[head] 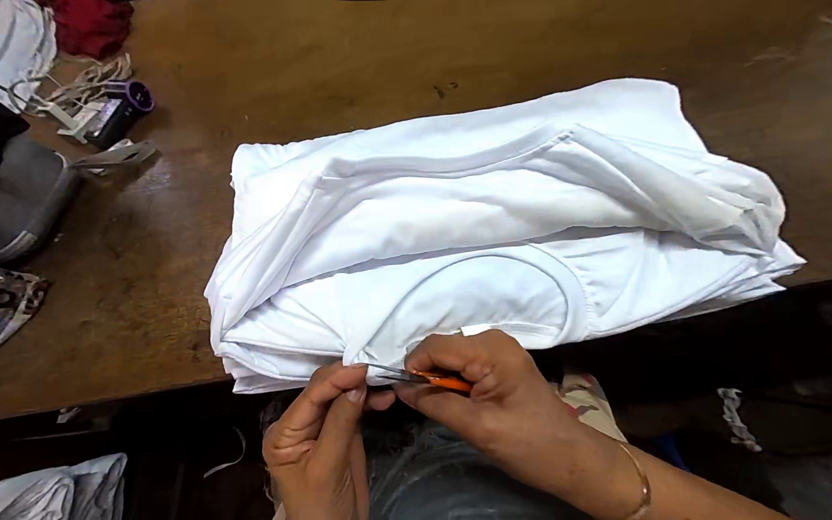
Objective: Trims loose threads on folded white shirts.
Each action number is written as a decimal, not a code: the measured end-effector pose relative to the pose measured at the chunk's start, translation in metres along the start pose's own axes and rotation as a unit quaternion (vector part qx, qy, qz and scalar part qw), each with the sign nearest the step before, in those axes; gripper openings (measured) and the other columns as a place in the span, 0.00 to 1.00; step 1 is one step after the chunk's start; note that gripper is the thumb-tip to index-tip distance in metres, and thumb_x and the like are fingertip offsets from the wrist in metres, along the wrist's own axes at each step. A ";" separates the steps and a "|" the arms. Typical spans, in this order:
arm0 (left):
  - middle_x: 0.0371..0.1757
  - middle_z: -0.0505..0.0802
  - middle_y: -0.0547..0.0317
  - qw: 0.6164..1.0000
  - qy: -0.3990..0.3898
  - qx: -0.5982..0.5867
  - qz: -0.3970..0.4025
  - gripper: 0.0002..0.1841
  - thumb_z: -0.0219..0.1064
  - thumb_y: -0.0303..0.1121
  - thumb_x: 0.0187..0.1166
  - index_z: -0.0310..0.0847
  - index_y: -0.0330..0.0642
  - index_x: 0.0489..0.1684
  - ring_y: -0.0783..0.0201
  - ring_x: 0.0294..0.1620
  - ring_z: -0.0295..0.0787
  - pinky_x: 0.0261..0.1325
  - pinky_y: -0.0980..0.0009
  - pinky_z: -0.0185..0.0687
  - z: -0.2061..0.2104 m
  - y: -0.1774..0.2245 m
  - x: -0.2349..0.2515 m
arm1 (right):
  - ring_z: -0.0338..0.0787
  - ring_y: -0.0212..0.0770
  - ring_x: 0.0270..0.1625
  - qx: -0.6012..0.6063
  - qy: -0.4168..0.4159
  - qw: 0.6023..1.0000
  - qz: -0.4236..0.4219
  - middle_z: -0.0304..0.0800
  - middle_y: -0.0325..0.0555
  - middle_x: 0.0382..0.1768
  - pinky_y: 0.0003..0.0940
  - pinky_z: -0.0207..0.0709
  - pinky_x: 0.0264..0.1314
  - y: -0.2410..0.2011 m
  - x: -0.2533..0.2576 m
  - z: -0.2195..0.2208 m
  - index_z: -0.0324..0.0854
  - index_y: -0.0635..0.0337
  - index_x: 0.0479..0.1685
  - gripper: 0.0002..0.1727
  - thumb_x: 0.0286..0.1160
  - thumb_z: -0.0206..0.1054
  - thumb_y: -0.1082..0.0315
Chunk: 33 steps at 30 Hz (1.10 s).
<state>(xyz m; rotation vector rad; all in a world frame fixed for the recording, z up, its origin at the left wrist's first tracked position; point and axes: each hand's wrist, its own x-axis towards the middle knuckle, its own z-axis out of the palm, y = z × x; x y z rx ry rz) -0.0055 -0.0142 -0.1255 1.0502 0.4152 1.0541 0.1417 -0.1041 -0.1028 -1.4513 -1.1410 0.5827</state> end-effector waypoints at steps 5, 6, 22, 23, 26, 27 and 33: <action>0.43 0.95 0.47 1.000 0.014 -0.007 -0.025 0.13 0.80 0.27 0.68 0.90 0.38 0.50 0.59 0.38 0.97 0.46 0.63 0.96 0.008 0.000 0.000 | 0.83 0.21 0.30 0.004 -0.012 0.994 -0.108 0.87 0.35 0.27 0.14 0.78 0.31 0.012 -0.013 -0.005 0.87 0.60 0.33 0.03 0.71 0.69 0.72; 0.42 0.94 0.48 0.999 0.021 -0.001 -0.030 0.17 0.83 0.25 0.62 0.88 0.39 0.49 0.60 0.37 0.97 0.45 0.64 0.96 0.011 0.000 0.001 | 0.84 0.21 0.31 -0.029 -0.009 0.989 -0.141 0.88 0.36 0.28 0.15 0.78 0.33 0.013 -0.013 -0.005 0.88 0.61 0.34 0.05 0.74 0.67 0.71; 0.50 0.92 0.43 0.996 0.059 0.022 -0.060 0.31 0.85 0.14 0.48 0.78 0.31 0.55 0.56 0.42 0.97 0.41 0.62 0.98 0.031 0.014 -0.006 | 0.79 0.39 0.33 -0.399 0.104 0.883 -0.222 0.81 0.45 0.32 0.31 0.69 0.31 0.028 -0.033 -0.031 0.86 0.60 0.61 0.22 0.92 0.53 0.54; 0.51 0.92 0.42 0.996 0.060 0.024 -0.062 0.31 0.85 0.14 0.49 0.78 0.30 0.56 0.56 0.43 0.97 0.42 0.62 0.98 0.032 0.015 -0.007 | 0.79 0.39 0.33 -0.394 0.105 0.884 -0.228 0.81 0.44 0.32 0.30 0.69 0.31 0.028 -0.031 -0.028 0.87 0.61 0.59 0.22 0.92 0.53 0.54; 0.50 0.92 0.42 0.995 0.069 0.029 -0.068 0.31 0.85 0.14 0.48 0.77 0.30 0.56 0.56 0.43 0.98 0.42 0.61 0.98 0.033 0.017 -0.008 | 0.80 0.38 0.35 -0.380 0.099 0.887 -0.244 0.82 0.44 0.33 0.29 0.70 0.32 0.026 -0.025 -0.022 0.87 0.62 0.58 0.20 0.91 0.56 0.56; 0.50 0.92 0.42 0.994 0.073 0.030 -0.070 0.31 0.85 0.15 0.47 0.77 0.30 0.55 0.56 0.42 0.97 0.41 0.61 0.98 0.033 0.017 -0.008 | 0.80 0.38 0.35 -0.378 0.098 0.887 -0.248 0.82 0.44 0.33 0.29 0.70 0.32 0.026 -0.023 -0.021 0.87 0.62 0.57 0.20 0.91 0.56 0.57; 0.49 0.91 0.43 0.992 0.084 0.041 -0.084 0.33 0.86 0.15 0.45 0.78 0.30 0.55 0.57 0.42 0.97 0.39 0.62 0.98 0.032 0.014 -0.010 | 0.77 0.38 0.30 -0.386 0.092 0.884 -0.247 0.79 0.42 0.27 0.30 0.65 0.27 0.027 -0.019 -0.017 0.87 0.61 0.46 0.16 0.89 0.57 0.60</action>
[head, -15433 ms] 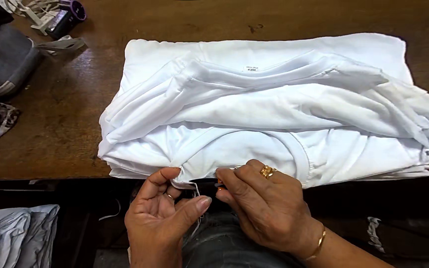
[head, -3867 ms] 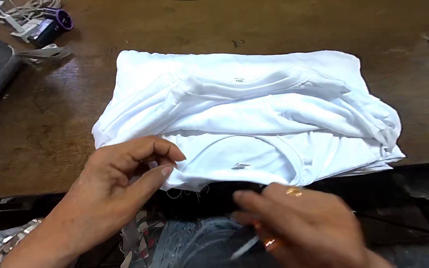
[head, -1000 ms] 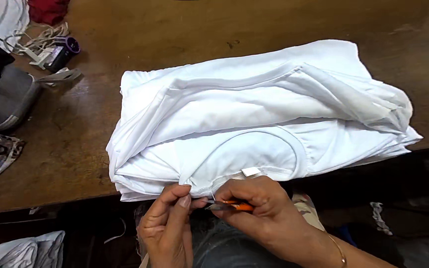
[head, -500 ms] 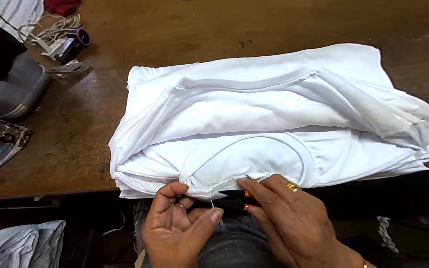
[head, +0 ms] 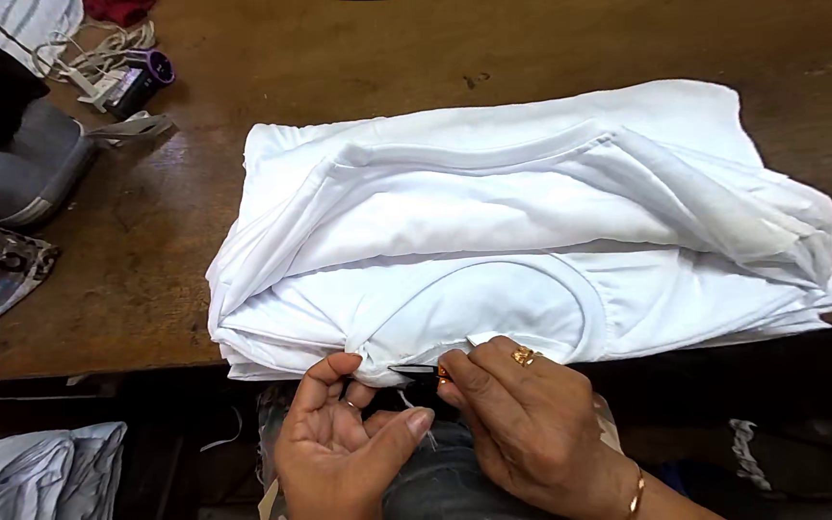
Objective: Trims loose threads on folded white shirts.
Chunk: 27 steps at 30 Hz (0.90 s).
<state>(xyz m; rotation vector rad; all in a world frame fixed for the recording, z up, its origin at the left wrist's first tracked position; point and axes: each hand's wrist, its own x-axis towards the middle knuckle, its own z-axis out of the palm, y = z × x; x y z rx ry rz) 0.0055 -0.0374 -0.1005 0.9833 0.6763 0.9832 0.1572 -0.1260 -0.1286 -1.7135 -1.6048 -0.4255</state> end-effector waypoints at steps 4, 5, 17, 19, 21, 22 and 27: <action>0.49 0.91 0.45 1.000 -0.010 0.006 0.015 0.32 0.86 0.16 0.48 0.77 0.32 0.56 0.58 0.40 0.97 0.39 0.62 0.98 0.001 -0.001 0.000 | 0.81 0.29 0.32 0.166 -0.033 0.983 0.070 0.81 0.37 0.30 0.24 0.74 0.31 0.009 0.005 -0.014 0.85 0.59 0.47 0.21 0.94 0.50 0.55; 0.49 0.92 0.46 1.000 -0.014 0.006 0.025 0.30 0.85 0.17 0.51 0.78 0.33 0.56 0.58 0.40 0.97 0.41 0.62 0.98 0.000 -0.001 0.001 | 0.81 0.25 0.33 0.228 -0.036 0.968 0.095 0.82 0.35 0.32 0.20 0.75 0.34 0.012 0.010 -0.020 0.85 0.59 0.49 0.23 0.95 0.49 0.53; 0.43 0.95 0.56 0.990 -0.029 0.049 0.128 0.15 0.75 0.26 0.71 0.84 0.43 0.56 0.65 0.40 0.96 0.50 0.66 0.94 -0.002 -0.009 0.010 | 0.82 0.28 0.31 0.225 -0.024 0.974 0.025 0.84 0.36 0.27 0.22 0.72 0.29 -0.001 0.050 -0.003 0.90 0.60 0.37 0.08 0.74 0.65 0.71; 0.37 0.94 0.58 0.994 -0.013 0.034 0.103 0.14 0.78 0.33 0.71 0.86 0.43 0.52 0.69 0.36 0.94 0.44 0.72 0.93 -0.003 -0.009 0.010 | 0.79 0.32 0.28 0.168 -0.018 0.985 -0.030 0.81 0.38 0.25 0.26 0.68 0.25 -0.004 0.049 -0.006 0.88 0.60 0.36 0.09 0.76 0.61 0.72; 0.31 0.95 0.55 0.997 0.013 0.021 0.077 0.16 0.82 0.26 0.64 0.85 0.41 0.48 0.68 0.30 0.94 0.37 0.74 0.93 0.002 -0.006 0.012 | 0.79 0.35 0.28 0.138 -0.024 0.987 -0.084 0.82 0.40 0.26 0.27 0.67 0.25 -0.007 0.041 -0.007 0.88 0.60 0.39 0.09 0.78 0.60 0.73; 0.30 0.95 0.53 0.997 0.020 0.019 0.065 0.18 0.82 0.21 0.61 0.83 0.39 0.47 0.66 0.29 0.95 0.36 0.73 0.94 0.004 -0.004 0.012 | 0.78 0.36 0.29 0.126 -0.026 0.987 -0.100 0.82 0.41 0.28 0.28 0.67 0.26 -0.009 0.036 -0.006 0.87 0.60 0.41 0.09 0.80 0.60 0.73; 0.39 0.94 0.49 0.999 0.004 0.006 0.053 0.25 0.84 0.17 0.52 0.82 0.38 0.51 0.63 0.33 0.96 0.39 0.67 0.96 0.001 -0.005 0.013 | 0.80 0.34 0.32 0.127 -0.055 0.990 -0.026 0.81 0.40 0.31 0.27 0.72 0.30 -0.002 0.013 -0.010 0.83 0.58 0.48 0.16 0.88 0.56 0.57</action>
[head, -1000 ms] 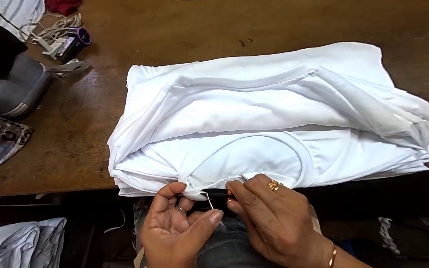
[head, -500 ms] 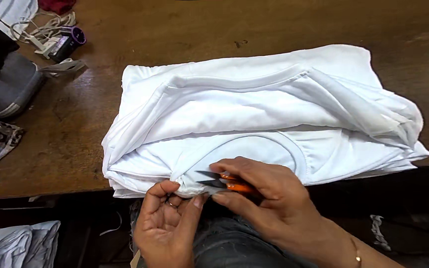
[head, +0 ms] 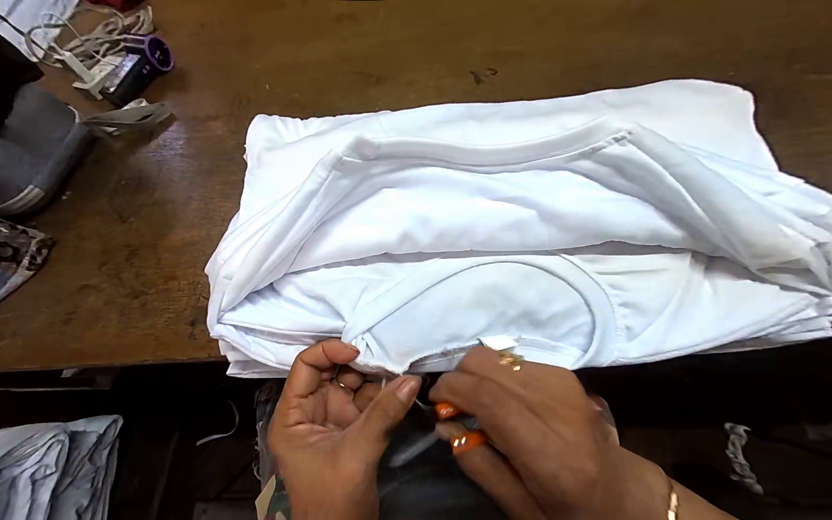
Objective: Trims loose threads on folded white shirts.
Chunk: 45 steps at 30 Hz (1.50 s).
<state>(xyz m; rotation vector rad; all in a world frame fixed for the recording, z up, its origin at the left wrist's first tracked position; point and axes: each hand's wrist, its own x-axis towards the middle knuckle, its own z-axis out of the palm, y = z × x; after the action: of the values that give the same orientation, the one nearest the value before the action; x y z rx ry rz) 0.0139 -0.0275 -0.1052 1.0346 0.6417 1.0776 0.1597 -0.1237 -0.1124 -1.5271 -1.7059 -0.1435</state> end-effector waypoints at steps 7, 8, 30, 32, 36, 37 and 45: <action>0.47 0.92 0.45 1.000 -0.016 -0.004 -0.011 0.28 0.86 0.17 0.51 0.81 0.35 0.54 0.59 0.42 0.97 0.43 0.63 0.97 -0.001 0.004 -0.004 | 0.79 0.38 0.34 -0.115 0.047 0.992 0.030 0.81 0.44 0.33 0.30 0.69 0.31 0.014 -0.020 -0.009 0.86 0.62 0.63 0.22 0.91 0.53 0.55; 0.47 0.92 0.45 1.000 -0.012 -0.004 -0.013 0.28 0.86 0.17 0.51 0.81 0.35 0.54 0.59 0.42 0.97 0.44 0.63 0.97 0.000 0.005 -0.004 | 0.78 0.38 0.34 -0.115 0.052 0.992 0.024 0.81 0.44 0.32 0.30 0.68 0.31 0.013 -0.019 -0.008 0.86 0.62 0.62 0.22 0.91 0.54 0.55; 0.65 0.90 0.49 0.983 -0.142 0.108 0.046 0.35 0.79 0.29 0.70 0.73 0.46 0.81 0.55 0.56 0.94 0.63 0.60 0.92 0.014 -0.013 -0.011 | 0.72 0.25 0.19 0.326 0.095 0.893 0.296 0.81 0.32 0.28 0.16 0.66 0.18 0.015 -0.005 -0.030 0.85 0.53 0.64 0.15 0.85 0.63 0.61; 0.56 0.92 0.48 0.989 -0.121 0.072 0.045 0.29 0.79 0.26 0.70 0.77 0.42 0.72 0.57 0.48 0.96 0.54 0.62 0.96 0.018 -0.018 -0.007 | 0.75 0.21 0.24 0.273 0.082 0.923 0.257 0.85 0.29 0.33 0.12 0.70 0.22 0.014 -0.008 -0.030 0.84 0.56 0.65 0.18 0.78 0.69 0.64; 0.46 0.93 0.47 0.993 -0.096 0.012 0.062 0.20 0.76 0.20 0.70 0.83 0.39 0.61 0.60 0.35 0.95 0.41 0.67 0.96 0.022 -0.024 -0.004 | 0.83 0.19 0.35 0.190 0.086 0.960 0.187 0.90 0.32 0.40 0.12 0.79 0.34 0.015 -0.008 -0.021 0.86 0.63 0.62 0.24 0.70 0.79 0.60; 0.47 0.93 0.48 0.992 -0.105 0.018 0.066 0.19 0.76 0.20 0.71 0.83 0.40 0.61 0.61 0.37 0.95 0.43 0.68 0.95 0.021 -0.024 -0.003 | 0.85 0.21 0.37 0.157 0.087 0.970 0.167 0.90 0.33 0.39 0.14 0.81 0.37 0.016 -0.006 -0.019 0.88 0.63 0.60 0.22 0.70 0.79 0.60; 0.42 0.95 0.49 0.996 -0.093 -0.002 0.008 0.17 0.77 0.26 0.71 0.86 0.39 0.59 0.65 0.37 0.96 0.44 0.70 0.94 0.016 -0.017 -0.006 | 0.77 0.36 0.27 -0.099 0.069 0.993 -0.012 0.81 0.41 0.26 0.28 0.64 0.24 0.001 0.000 -0.016 0.88 0.59 0.40 0.10 0.80 0.60 0.71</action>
<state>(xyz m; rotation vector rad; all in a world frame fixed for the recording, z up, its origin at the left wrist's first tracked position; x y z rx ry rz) 0.0321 -0.0404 -0.1146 1.1242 0.4808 0.9823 0.1684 -0.1328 -0.1018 -1.6000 -1.6383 -0.4333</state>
